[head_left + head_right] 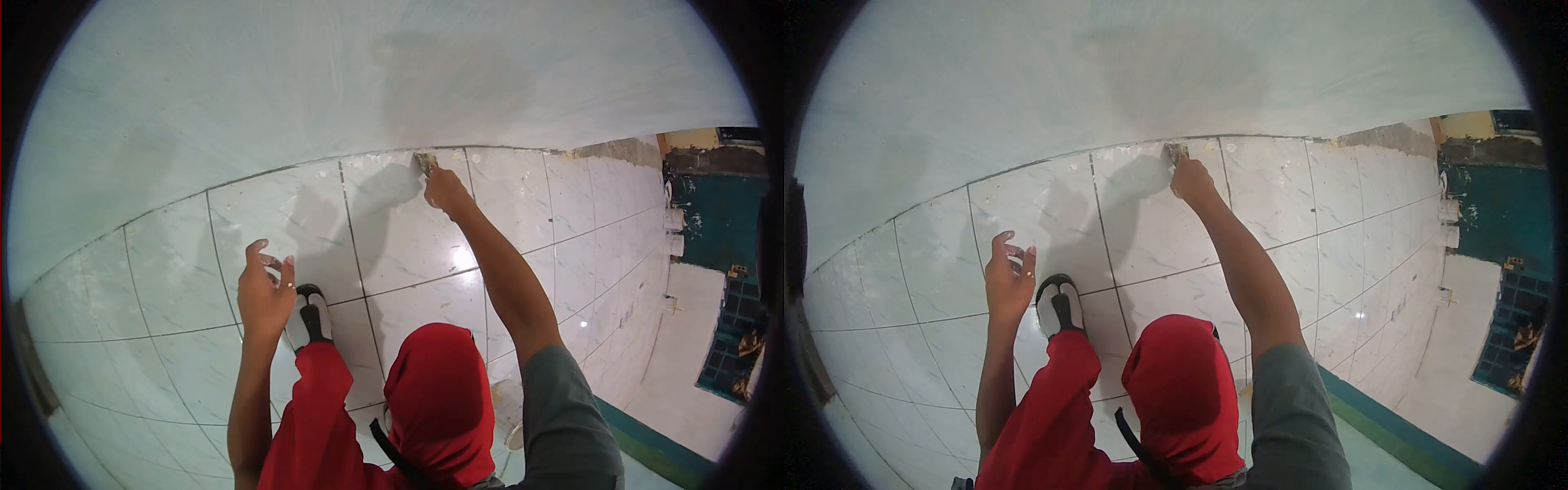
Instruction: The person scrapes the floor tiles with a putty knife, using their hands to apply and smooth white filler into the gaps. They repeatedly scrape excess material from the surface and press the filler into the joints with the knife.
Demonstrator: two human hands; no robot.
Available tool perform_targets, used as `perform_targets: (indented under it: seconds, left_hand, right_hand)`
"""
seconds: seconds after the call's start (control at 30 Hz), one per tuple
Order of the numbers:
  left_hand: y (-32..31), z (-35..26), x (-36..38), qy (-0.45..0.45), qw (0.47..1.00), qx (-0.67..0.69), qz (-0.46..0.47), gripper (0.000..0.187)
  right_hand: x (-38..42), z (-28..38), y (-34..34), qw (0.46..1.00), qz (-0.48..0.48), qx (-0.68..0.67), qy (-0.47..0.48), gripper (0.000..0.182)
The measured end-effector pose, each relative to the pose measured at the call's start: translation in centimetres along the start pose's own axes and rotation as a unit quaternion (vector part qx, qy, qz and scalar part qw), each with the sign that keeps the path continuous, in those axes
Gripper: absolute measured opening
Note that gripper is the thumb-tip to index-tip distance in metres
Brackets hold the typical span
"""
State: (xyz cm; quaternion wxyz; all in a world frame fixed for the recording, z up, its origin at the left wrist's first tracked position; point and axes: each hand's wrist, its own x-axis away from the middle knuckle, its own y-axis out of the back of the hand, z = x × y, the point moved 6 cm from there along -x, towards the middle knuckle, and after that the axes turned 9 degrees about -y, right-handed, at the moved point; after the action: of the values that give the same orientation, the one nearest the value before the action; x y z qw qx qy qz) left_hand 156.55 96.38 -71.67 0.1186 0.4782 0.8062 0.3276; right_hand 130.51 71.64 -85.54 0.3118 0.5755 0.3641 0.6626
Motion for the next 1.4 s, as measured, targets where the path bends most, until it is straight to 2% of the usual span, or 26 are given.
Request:
perform_targets:
  seconds: [0.17, 0.2, 0.23, 0.27, 0.37, 0.4, 0.47, 0.5, 0.53, 0.57, 0.63, 0.7, 0.77, 0.8, 0.83, 0.9, 0.97, 1.0, 1.07, 1.1, 1.17, 1.23, 1.3, 1.37, 1.4]
  left_hand:
    - [-0.4, 0.0, -0.2, 0.009, 1.000, 0.006, 0.014, 0.038]
    - [-0.6, -0.3, -0.4, 0.004, 1.000, 0.005, 0.013, 0.038]
    - [-0.8, -0.5, -0.4, 0.000, 1.000, 0.002, 0.010, 0.038]
    - [-0.8, -0.8, -0.4, -0.005, 1.000, -0.002, 0.006, 0.038]
    - [-0.5, -1.4, -0.4, -0.018, 1.000, 0.002, 0.008, 0.038]
    - [-0.3, -1.4, -0.4, -0.007, 1.000, 0.009, 0.014, 0.039]
    - [-0.1, -1.5, -0.2, 0.000, 1.000, 0.007, 0.012, 0.039]
    - [0.2, -1.3, 0.0, 0.004, 1.000, 0.009, 0.008, 0.039]
    - [0.5, -1.0, 0.1, 0.004, 1.000, 0.008, 0.001, 0.039]
    - [0.9, -0.6, 0.5, -0.005, 1.000, 0.003, -0.010, 0.039]
    - [1.4, 0.3, 1.3, -0.009, 1.000, 0.005, -0.019, 0.039]
    - [2.0, 1.5, 2.2, 0.009, 1.000, -0.009, -0.015, 0.038]
    - [2.3, 2.1, 2.6, 0.007, 1.000, -0.026, -0.014, 0.038]
    - [2.5, 2.3, 2.8, 0.014, 0.999, -0.017, -0.026, 0.038]
    - [2.9, 2.6, 3.0, 0.022, 0.999, -0.009, -0.035, 0.038]
    - [3.4, 2.7, 3.4, 0.012, 0.999, -0.015, -0.044, 0.037]
    - [3.1, 2.9, 3.6, -0.003, 0.999, -0.011, -0.045, 0.037]
    - [3.1, 3.3, 3.7, -0.005, 0.999, -0.004, -0.052, 0.036]
    - [3.2, 3.8, 3.7, 0.002, 0.998, 0.007, -0.060, 0.035]
    - [3.0, 3.9, 3.7, 0.004, 0.998, 0.011, -0.058, 0.035]
    - [2.5, 4.0, 3.4, 0.034, 0.999, -0.001, -0.026, 0.035]
    - [1.4, 3.8, 2.2, 0.005, 1.000, 0.003, -0.020, 0.035]
    - [-0.1, 3.3, 0.8, -0.014, 0.999, 0.047, -0.016, 0.035]
    - [-2.1, 1.9, -1.0, -0.078, 0.994, 0.079, -0.022, 0.036]
    - [-3.3, 0.9, -1.9, -0.070, 0.991, 0.111, -0.018, 0.036]
  right_hand:
    - [1.5, -0.2, -0.2, 0.999, 0.039, -0.002, -0.022, 0.038]
    - [0.8, 0.3, 2.0, 0.999, 0.039, -0.024, -0.026, 0.043]
    - [0.6, -0.2, 1.5, 0.999, 0.039, -0.027, -0.026, 0.043]
    - [0.2, -0.4, 0.6, 1.000, 0.007, -0.018, 0.004, 0.027]
    - [3.9, -0.8, -1.2, 0.990, -0.123, -0.011, 0.063, 0.021]
    - [2.6, -1.6, -1.7, 0.992, -0.095, 0.004, 0.083, 0.020]
    - [-0.2, -1.5, 1.3, 0.999, -0.040, -0.011, 0.031, 0.020]
    - [1.2, -0.1, 4.8, 0.994, 0.070, -0.065, -0.056, 0.041]
    - [0.7, 0.2, 4.2, 0.998, 0.023, -0.057, -0.022, 0.028]
    - [0.5, -0.1, 2.4, 0.998, -0.021, -0.051, 0.009, 0.023]
    - [2.4, -0.7, -2.7, 0.978, -0.118, 0.041, 0.166, 0.026]
    - [4.2, 0.1, -0.3, 0.980, -0.134, 0.048, 0.136, 0.026]
    - [2.7, 1.1, 4.2, 1.000, 0.001, -0.022, -0.005, 0.028]
    - [2.1, 0.7, 4.0, 0.995, 0.054, -0.072, -0.051, 0.030]
    - [1.8, 0.1, 2.0, 0.995, 0.054, -0.074, -0.049, 0.030]
    - [2.5, -0.1, -2.3, 0.985, -0.088, 0.052, 0.140, 0.034]
    - [8.3, -0.7, -0.4, 0.994, -0.043, -0.045, 0.085, 0.038]
    - [9.8, -1.8, 0.3, 0.995, -0.046, -0.039, 0.076, 0.038]
    - [11.2, -5.4, 0.7, 0.995, 0.047, -0.091, -0.015, 0.032]
    - [11.5, -7.0, 0.5, 0.995, 0.047, -0.087, -0.018, 0.032]
    - [11.4, -12.1, -1.6, 0.981, 0.070, -0.116, -0.143, 0.032]
    - [10.6, -14.7, -1.8, 0.976, 0.044, -0.154, -0.150, 0.029]
    - [9.1, -16.6, -1.4, 0.988, 0.043, -0.090, -0.118, 0.026]
    - [8.6, -16.7, 1.7, 0.988, 0.020, 0.052, -0.147, 0.028]
    - [9.1, -15.7, 4.1, 0.986, -0.007, 0.071, -0.153, 0.030]
